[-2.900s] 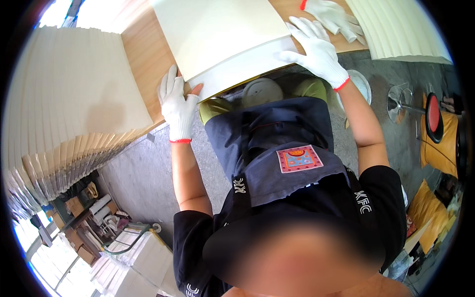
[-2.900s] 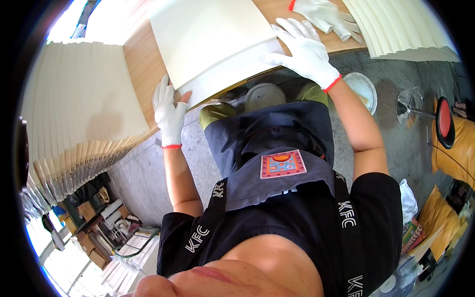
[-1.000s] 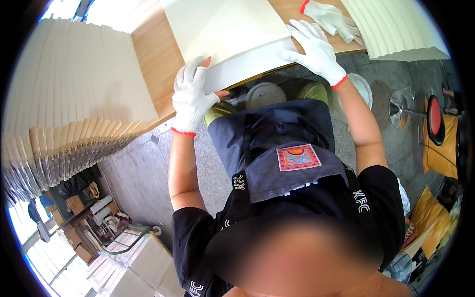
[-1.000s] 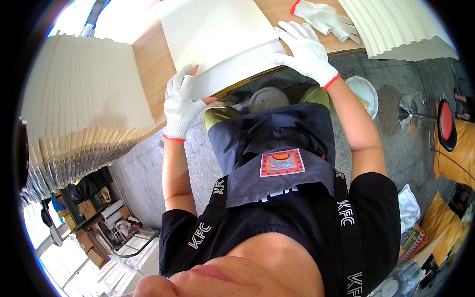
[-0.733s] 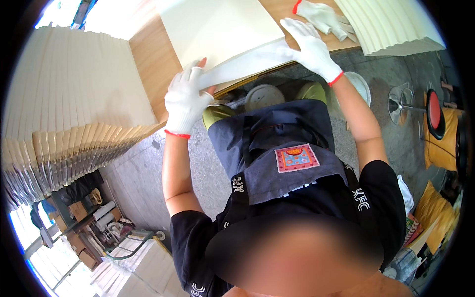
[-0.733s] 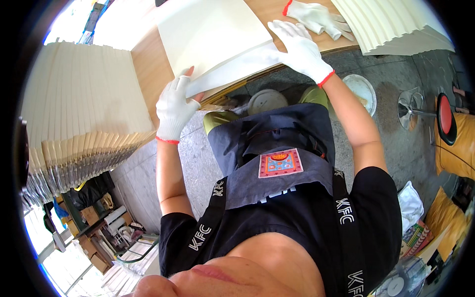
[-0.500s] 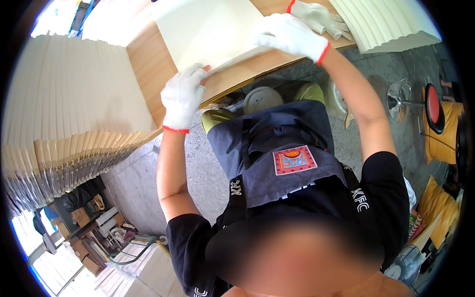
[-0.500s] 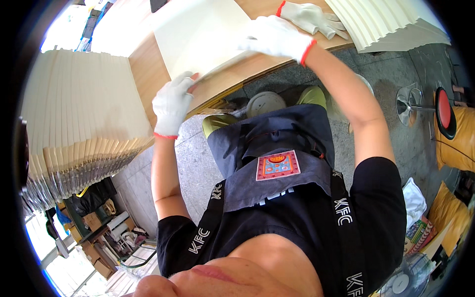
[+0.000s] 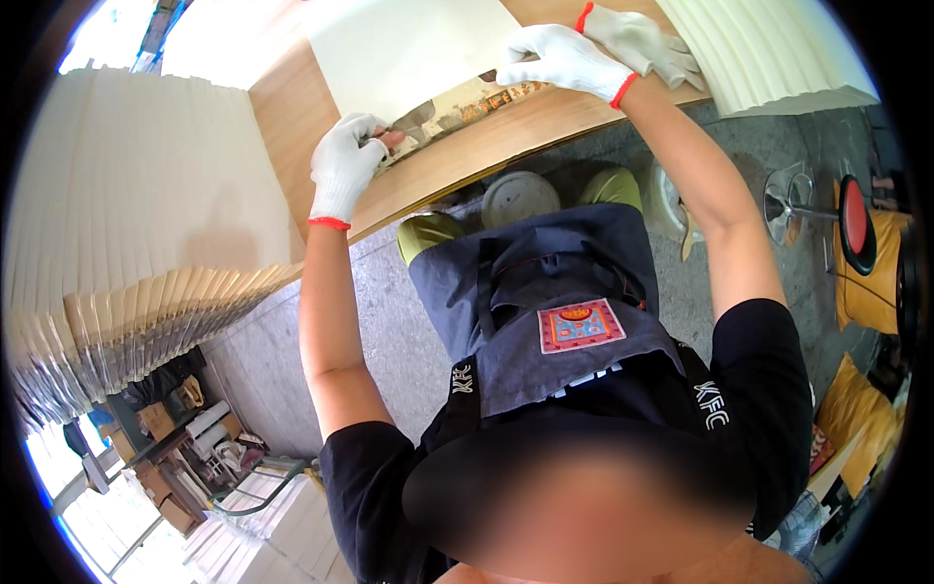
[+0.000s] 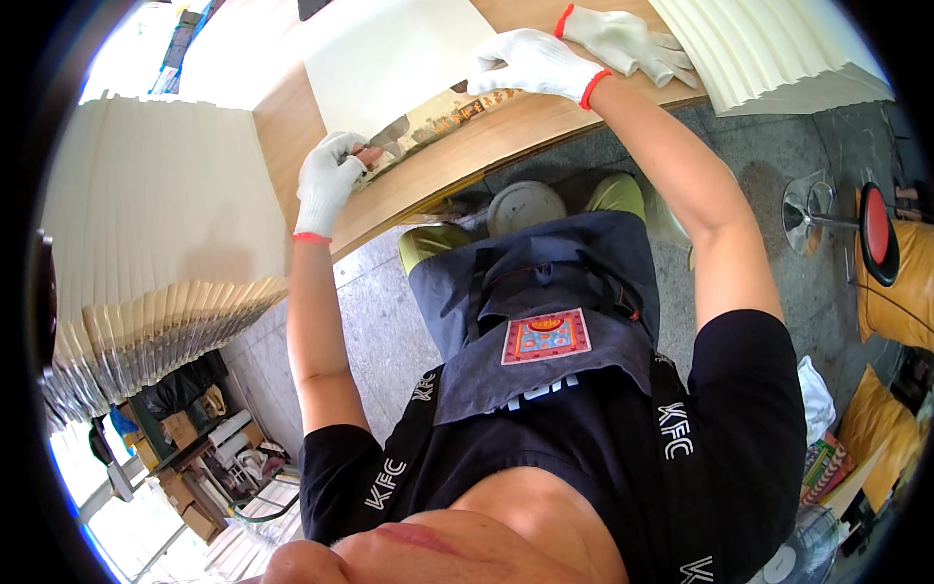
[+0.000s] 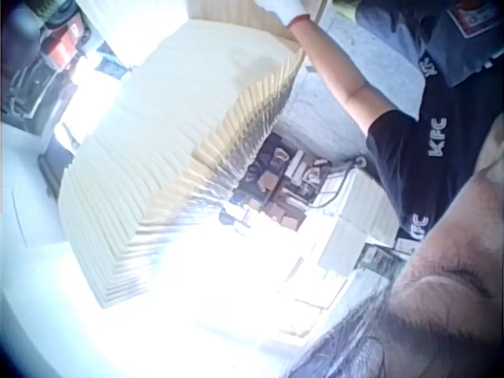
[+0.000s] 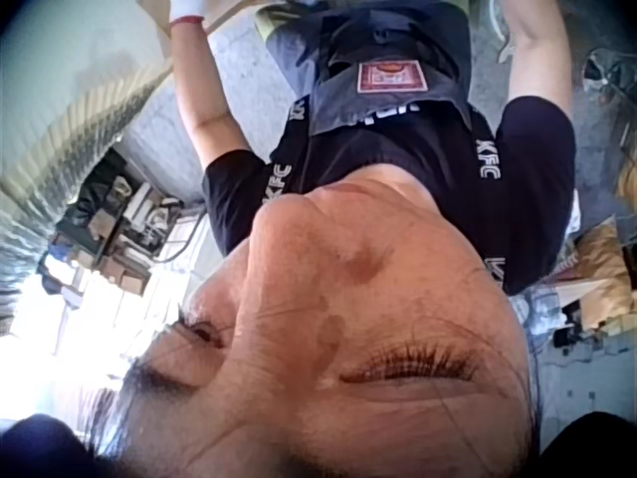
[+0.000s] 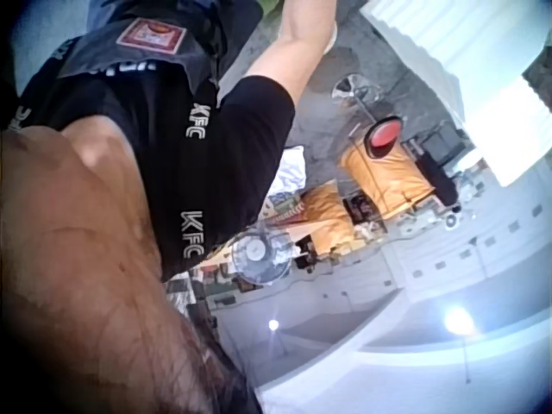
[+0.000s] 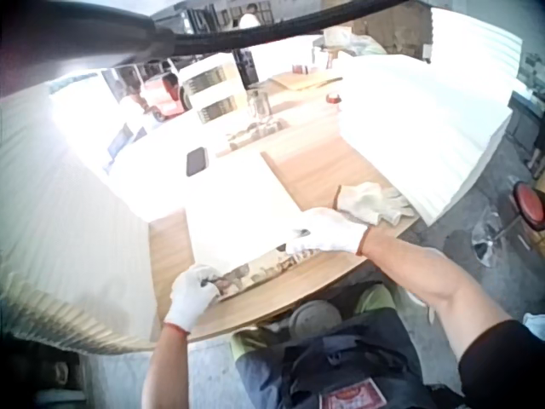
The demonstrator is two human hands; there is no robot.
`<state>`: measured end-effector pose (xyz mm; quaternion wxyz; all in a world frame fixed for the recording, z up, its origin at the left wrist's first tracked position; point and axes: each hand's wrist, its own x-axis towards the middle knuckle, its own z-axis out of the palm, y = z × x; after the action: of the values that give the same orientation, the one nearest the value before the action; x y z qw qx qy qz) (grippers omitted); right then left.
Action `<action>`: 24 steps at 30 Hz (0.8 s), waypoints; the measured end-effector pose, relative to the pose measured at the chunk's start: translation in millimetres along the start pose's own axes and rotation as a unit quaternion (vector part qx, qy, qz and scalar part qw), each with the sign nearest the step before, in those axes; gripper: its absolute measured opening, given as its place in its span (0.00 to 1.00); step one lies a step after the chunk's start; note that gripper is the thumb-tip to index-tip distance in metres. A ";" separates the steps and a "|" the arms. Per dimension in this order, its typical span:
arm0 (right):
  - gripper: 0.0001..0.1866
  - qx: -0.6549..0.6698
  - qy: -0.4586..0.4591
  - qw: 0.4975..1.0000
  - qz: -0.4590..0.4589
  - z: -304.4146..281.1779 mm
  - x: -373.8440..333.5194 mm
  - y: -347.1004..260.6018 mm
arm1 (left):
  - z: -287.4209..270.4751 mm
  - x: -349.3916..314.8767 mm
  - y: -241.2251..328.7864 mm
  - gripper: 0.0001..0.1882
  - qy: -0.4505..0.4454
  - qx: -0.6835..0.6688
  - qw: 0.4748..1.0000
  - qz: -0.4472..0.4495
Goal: The person applies glue with a brush to the edges of stacked wood panels, aligns the panels together, and wipes away excess glue with a cloth.
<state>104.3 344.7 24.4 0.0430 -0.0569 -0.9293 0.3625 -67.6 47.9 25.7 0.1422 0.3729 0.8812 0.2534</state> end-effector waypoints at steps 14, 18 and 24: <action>0.18 0.013 0.101 0.995 0.010 23.3 0.2 6.2 | -25.0 28.1 29.3 0.27 -0.104 0.206 0.972 0.047; 0.17 0.004 0.088 0.996 0.013 24.1 4.5 8.6 | -35.5 60.1 65.5 0.45 -0.251 0.326 0.890 0.194; 0.16 -0.085 0.238 0.965 -0.069 34.6 -5.8 27.2 | -12.1 89.9 121.5 0.53 -0.343 0.443 0.749 0.353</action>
<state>107.9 340.7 -19.7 0.2824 -0.0810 -0.9213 0.2548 -63.1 181.4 97.3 0.1547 0.7401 0.5924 -0.2782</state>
